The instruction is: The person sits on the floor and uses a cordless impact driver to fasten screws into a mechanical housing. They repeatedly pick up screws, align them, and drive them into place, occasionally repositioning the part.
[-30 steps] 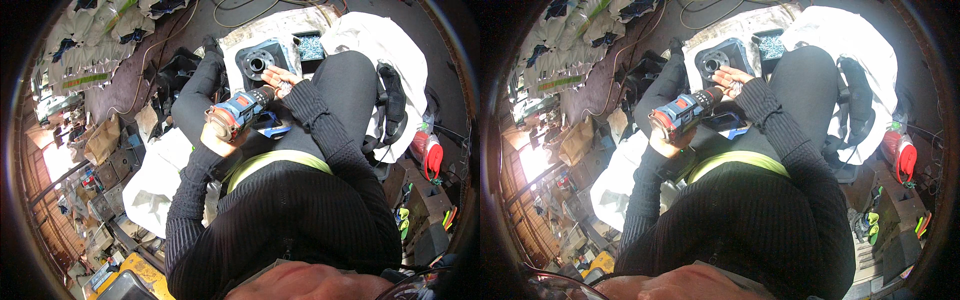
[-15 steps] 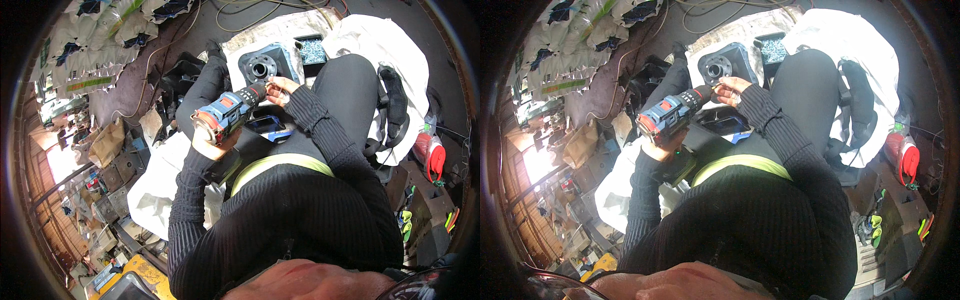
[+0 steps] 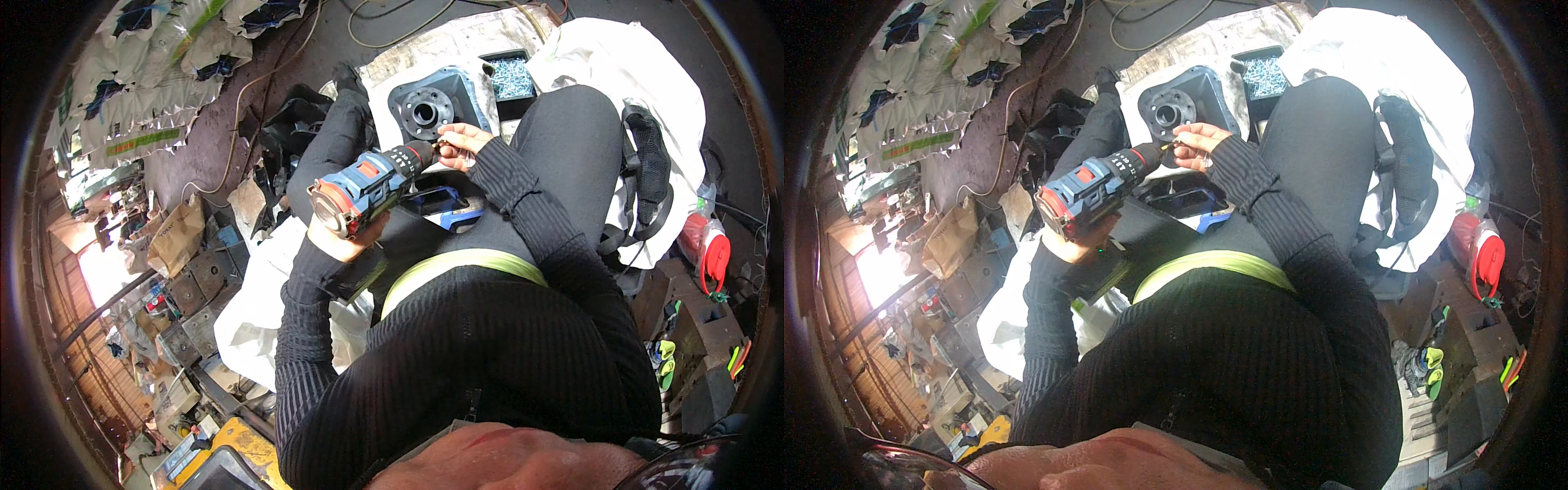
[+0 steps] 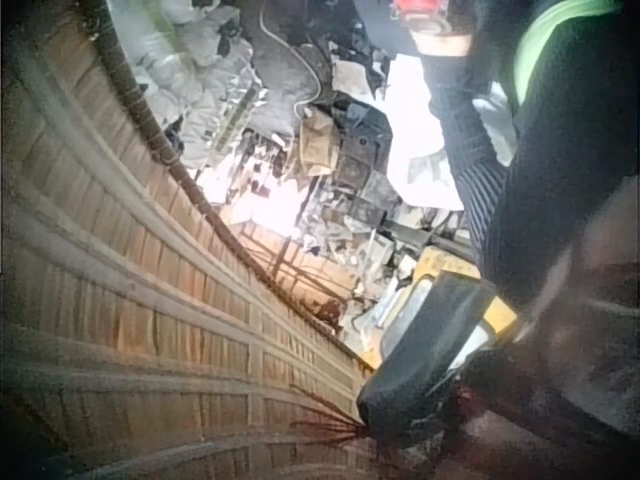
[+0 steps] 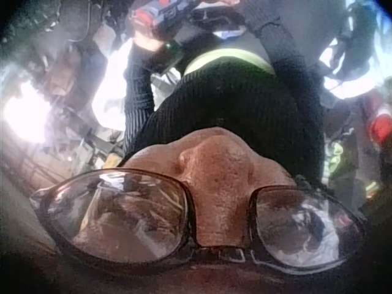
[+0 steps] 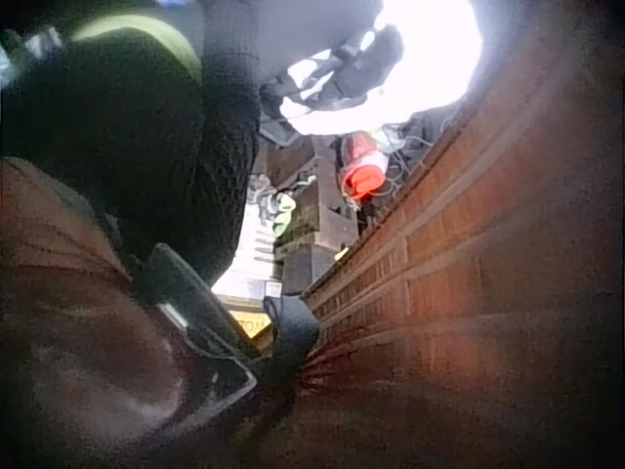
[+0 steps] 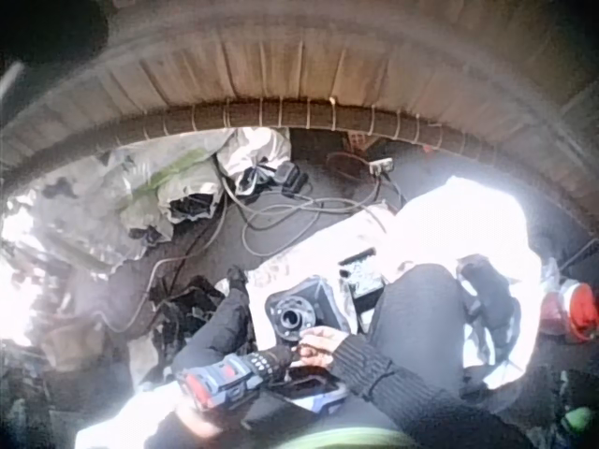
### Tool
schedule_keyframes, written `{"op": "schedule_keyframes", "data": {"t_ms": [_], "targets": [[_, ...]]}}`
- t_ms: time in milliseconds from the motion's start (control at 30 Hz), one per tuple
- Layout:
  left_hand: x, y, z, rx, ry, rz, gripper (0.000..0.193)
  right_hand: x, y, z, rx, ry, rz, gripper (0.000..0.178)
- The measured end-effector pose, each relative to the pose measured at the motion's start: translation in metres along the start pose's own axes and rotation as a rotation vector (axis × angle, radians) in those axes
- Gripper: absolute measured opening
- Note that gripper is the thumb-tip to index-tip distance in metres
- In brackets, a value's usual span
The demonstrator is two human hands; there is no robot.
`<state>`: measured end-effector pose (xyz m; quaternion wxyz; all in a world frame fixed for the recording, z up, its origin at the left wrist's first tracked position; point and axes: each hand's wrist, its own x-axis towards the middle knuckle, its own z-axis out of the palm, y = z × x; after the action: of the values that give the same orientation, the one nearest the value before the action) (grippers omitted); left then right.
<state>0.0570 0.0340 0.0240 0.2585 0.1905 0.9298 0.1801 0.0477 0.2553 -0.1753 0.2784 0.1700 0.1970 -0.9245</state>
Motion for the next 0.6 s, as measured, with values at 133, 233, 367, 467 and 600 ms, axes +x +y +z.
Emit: {"op": "schedule_keyframes", "data": {"t_ms": [133, 233, 367, 467, 600], "targets": [[0.016, -0.015, 0.001, 0.306, 0.190, 0.405, 0.031, 0.003, -0.003, 0.000, -0.088, -0.018, 0.041, 0.022], [0.027, -0.007, -0.004, 0.308, 0.228, 0.428, 0.028, 0.004, -0.005, 0.005, -0.048, 0.023, 0.038, 0.025], [0.061, -0.029, -0.003, 0.248, 0.182, 0.312, 0.036, 0.012, -0.006, -0.006, -0.306, 0.390, -0.102, 0.029], [0.071, -0.028, -0.007, 0.081, 0.139, 0.137, 0.039, 0.025, 0.001, -0.023, -0.302, 0.558, -0.204, 0.027], [0.090, -0.036, -0.008, -0.032, 0.030, -0.035, 0.044, 0.037, 0.003, -0.011, -0.450, 0.621, -0.190, 0.035]]}}
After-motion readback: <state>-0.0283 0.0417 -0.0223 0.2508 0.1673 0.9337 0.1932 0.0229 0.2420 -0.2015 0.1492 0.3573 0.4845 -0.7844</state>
